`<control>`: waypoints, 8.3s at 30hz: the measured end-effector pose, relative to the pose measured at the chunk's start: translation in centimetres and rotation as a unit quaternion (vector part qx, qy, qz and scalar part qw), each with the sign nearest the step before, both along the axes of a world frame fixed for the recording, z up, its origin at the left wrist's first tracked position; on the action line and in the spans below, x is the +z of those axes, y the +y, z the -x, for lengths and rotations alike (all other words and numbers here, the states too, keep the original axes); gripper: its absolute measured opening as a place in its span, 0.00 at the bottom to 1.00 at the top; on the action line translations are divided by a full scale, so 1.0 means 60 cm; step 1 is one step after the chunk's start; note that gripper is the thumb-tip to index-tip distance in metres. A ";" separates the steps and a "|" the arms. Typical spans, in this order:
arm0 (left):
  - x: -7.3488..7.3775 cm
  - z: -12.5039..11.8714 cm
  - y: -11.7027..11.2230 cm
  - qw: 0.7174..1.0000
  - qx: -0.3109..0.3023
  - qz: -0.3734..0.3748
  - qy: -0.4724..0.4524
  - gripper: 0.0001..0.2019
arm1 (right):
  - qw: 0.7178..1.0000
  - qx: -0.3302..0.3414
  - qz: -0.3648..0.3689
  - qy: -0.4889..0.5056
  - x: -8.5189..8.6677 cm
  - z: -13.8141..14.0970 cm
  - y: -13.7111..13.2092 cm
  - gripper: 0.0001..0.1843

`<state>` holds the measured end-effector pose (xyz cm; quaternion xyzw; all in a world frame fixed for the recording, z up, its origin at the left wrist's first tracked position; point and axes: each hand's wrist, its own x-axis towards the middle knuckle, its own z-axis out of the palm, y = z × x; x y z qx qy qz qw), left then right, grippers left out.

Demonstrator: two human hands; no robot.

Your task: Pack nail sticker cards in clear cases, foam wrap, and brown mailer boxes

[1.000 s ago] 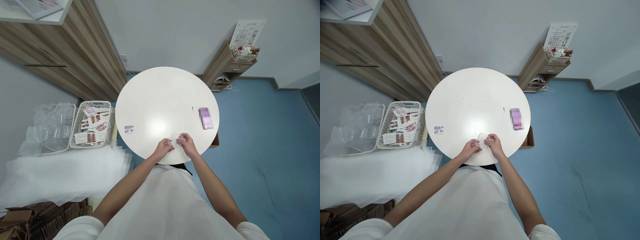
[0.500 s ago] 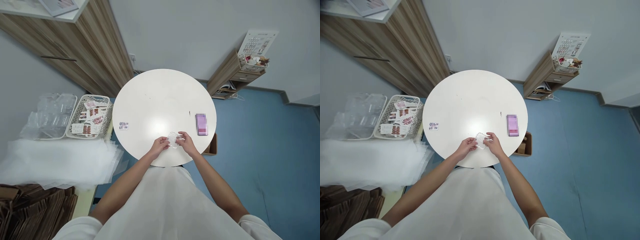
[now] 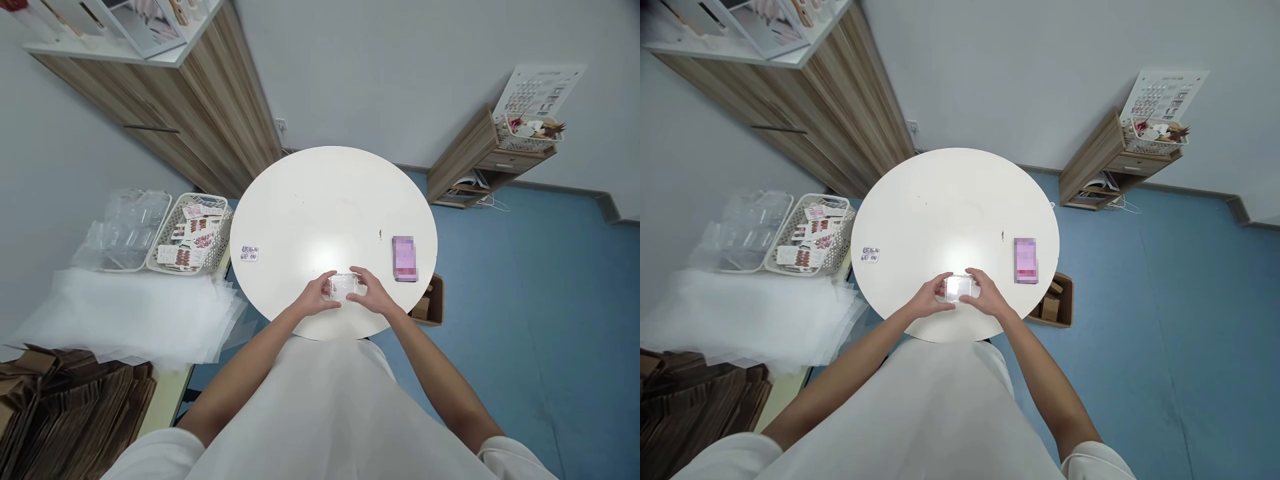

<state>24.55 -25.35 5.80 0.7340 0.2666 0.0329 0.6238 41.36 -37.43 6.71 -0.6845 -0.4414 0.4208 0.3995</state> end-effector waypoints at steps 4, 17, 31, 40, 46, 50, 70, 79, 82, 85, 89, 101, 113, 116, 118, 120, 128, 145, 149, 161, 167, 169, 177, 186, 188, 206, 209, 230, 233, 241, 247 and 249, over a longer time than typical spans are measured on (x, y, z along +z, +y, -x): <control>-0.001 -0.001 0.002 0.998 -0.004 0.050 -0.025 0.39 | 0.984 0.115 -0.035 -0.133 0.019 -0.002 -0.011 0.31; -0.007 0.014 -0.005 0.994 -0.002 0.094 -0.059 0.38 | 0.992 0.063 -0.073 -0.078 0.013 0.007 -0.013 0.25; -0.004 0.041 -0.016 0.947 0.110 0.303 -0.003 0.32 | 0.999 0.004 -0.010 0.049 0.013 0.005 0.010 0.23; -0.018 0.047 -0.012 0.944 0.157 0.291 0.016 0.23 | 0.998 -0.002 0.014 0.065 0.009 0.010 0.022 0.20; -0.047 0.060 -0.013 0.953 0.158 0.257 0.014 0.21 | 0.979 -0.130 0.084 0.133 -0.017 0.018 0.048 0.24; -0.055 0.062 -0.017 0.953 0.152 0.261 0.009 0.19 | 0.967 -0.172 0.101 0.160 -0.031 0.028 0.059 0.23; -0.116 0.050 -0.037 0.950 0.237 0.191 0.075 0.19 | 0.959 -0.228 0.124 0.117 -0.102 0.109 -0.027 0.26; -0.116 0.039 -0.042 0.965 0.214 0.031 0.145 0.18 | 0.961 -0.213 0.133 0.112 -0.109 0.103 -0.018 0.27; -0.118 0.041 -0.046 0.961 0.226 0.000 0.159 0.20 | 0.959 -0.225 0.144 0.094 -0.115 0.102 -0.024 0.29; -0.120 0.046 -0.052 0.959 0.234 0.035 0.153 0.21 | 0.955 -0.230 0.157 0.104 -0.123 0.103 -0.032 0.29; -0.120 0.046 -0.059 0.956 0.248 0.075 0.137 0.20 | 0.954 -0.217 0.167 0.120 -0.130 0.102 -0.031 0.29; -0.125 0.017 -0.064 0.947 0.285 0.068 0.131 0.23 | 0.964 -0.177 0.163 0.109 -0.106 0.074 -0.007 0.26; -0.115 0.067 -0.047 0.959 0.248 0.055 0.123 0.22 | 0.951 -0.273 0.138 0.045 -0.113 0.082 -0.021 0.31; -0.106 0.123 0.013 0.962 0.244 -0.022 0.123 0.20 | 0.946 -0.312 0.090 0.005 -0.092 0.110 0.007 0.28; -0.101 0.168 0.069 0.956 0.246 -0.094 0.129 0.19 | 0.958 -0.276 0.073 -0.007 -0.079 0.138 0.046 0.26; -0.098 0.211 0.130 0.946 0.242 -0.166 0.140 0.18 | 0.979 -0.189 0.078 -0.010 -0.075 0.170 0.099 0.24; -0.088 0.272 0.330 0.920 0.200 -0.252 0.224 0.27 | 0.984 -0.018 0.142 -0.107 -0.108 0.264 0.305 0.26; -0.127 0.253 0.359 0.937 0.124 -0.244 0.218 0.32 | 0.951 0.016 0.150 -0.271 -0.150 0.318 0.445 0.30; -0.126 0.257 0.338 0.941 0.123 -0.250 0.191 0.31 | 0.973 0.013 0.095 -0.208 -0.152 0.313 0.422 0.30; -0.088 0.185 0.191 0.964 0.025 -0.247 0.096 0.32 | 0.990 0.013 0.032 -0.134 -0.111 0.214 0.211 0.37; -0.072 0.114 0.093 0.967 -0.047 -0.230 0.100 0.31 | 0.989 -0.015 0.061 -0.130 -0.097 0.148 0.082 0.35; -0.071 0.091 0.069 0.965 -0.061 -0.233 0.107 0.31 | 0.986 -0.020 0.065 -0.149 -0.097 0.125 0.051 0.34; -0.078 0.019 0.020 0.939 -0.099 -0.283 0.170 0.30 | 0.978 -0.025 0.099 -0.180 -0.114 0.061 -0.003 0.34; -0.088 -0.010 0.008 0.916 -0.101 -0.294 0.254 0.29 | 0.971 -0.004 0.130 -0.202 -0.135 0.043 0.011 0.33; -0.092 -0.011 0.007 0.917 -0.096 -0.290 0.258 0.30 | 0.969 -0.002 0.133 -0.207 -0.136 0.041 0.014 0.33; -0.103 0.001 -0.016 0.969 0.042 -0.140 0.201 0.18 | 0.985 -0.109 0.128 -0.041 -0.137 0.051 0.010 0.34; -0.102 0.005 -0.023 0.976 0.082 -0.084 0.181 0.09 | 0.982 -0.133 0.128 0.036 -0.133 0.057 0.012 0.29; -0.042 0.042 -0.053 0.939 0.225 0.260 -0.020 0.25 | 0.907 -0.205 0.051 0.364 -0.042 0.024 0.002 0.18; -0.038 0.041 -0.055 0.935 0.208 0.285 -0.021 0.25 | 0.903 -0.203 0.043 0.377 -0.033 0.015 0.010 0.18; -0.028 0.040 -0.053 0.920 0.207 0.333 -0.026 0.24 | 0.911 -0.162 0.006 0.378 -0.026 0.006 0.008 0.18; -0.028 0.037 -0.053 0.900 0.234 0.366 -0.039 0.23 | 0.897 -0.143 -0.023 0.418 -0.021 0.013 0.001 0.16; -0.029 0.035 -0.055 0.894 0.244 0.373 -0.043 0.22 | 0.894 -0.144 -0.034 0.423 -0.021 0.018 -0.002 0.17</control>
